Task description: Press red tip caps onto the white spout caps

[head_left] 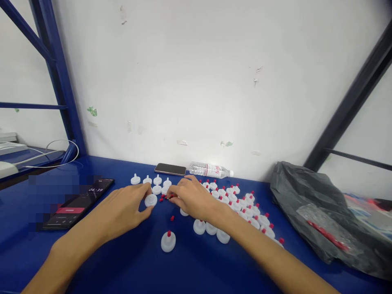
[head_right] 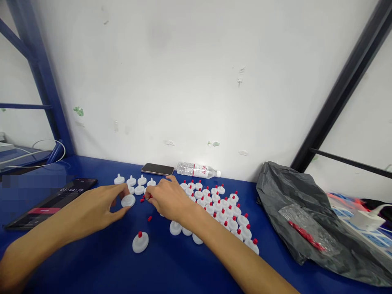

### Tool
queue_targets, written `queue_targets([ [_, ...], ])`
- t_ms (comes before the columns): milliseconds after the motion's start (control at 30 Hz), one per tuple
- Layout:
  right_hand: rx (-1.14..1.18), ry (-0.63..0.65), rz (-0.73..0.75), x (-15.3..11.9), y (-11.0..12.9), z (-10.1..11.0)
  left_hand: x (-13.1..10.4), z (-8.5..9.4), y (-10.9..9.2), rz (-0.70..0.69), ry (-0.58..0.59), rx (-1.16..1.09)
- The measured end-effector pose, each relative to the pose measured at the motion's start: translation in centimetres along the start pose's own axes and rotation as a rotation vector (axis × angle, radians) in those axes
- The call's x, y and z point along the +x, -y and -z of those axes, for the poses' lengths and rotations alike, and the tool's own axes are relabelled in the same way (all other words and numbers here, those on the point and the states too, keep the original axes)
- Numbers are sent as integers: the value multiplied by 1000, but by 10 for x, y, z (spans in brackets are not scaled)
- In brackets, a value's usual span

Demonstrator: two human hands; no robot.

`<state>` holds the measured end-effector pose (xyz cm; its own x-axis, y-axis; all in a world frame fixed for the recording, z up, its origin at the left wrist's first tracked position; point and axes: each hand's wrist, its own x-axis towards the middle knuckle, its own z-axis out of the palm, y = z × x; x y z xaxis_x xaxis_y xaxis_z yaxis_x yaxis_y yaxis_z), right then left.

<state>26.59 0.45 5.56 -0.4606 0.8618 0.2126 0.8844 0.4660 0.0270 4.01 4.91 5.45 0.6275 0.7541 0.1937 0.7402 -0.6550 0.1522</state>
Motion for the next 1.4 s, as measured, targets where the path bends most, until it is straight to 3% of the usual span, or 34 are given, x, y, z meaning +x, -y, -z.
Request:
queue_targets([
  [200,95,139,7,-8,8,31,-2,8,-9,-43,-57,18],
  [367,198,179,8,-12,17,36,-1,6,-8,-69,-56,-38],
  [667,106,-70,-1,-11,17,28,2,-1,0,-56,-67,-12],
  [1100,-22,-92,36,-11,23,21,-2,0,-6,-115,-55,-38],
  [1400,58,-184,46,-12,12,31,-2,-1,-3,-193,-99,-281],
])
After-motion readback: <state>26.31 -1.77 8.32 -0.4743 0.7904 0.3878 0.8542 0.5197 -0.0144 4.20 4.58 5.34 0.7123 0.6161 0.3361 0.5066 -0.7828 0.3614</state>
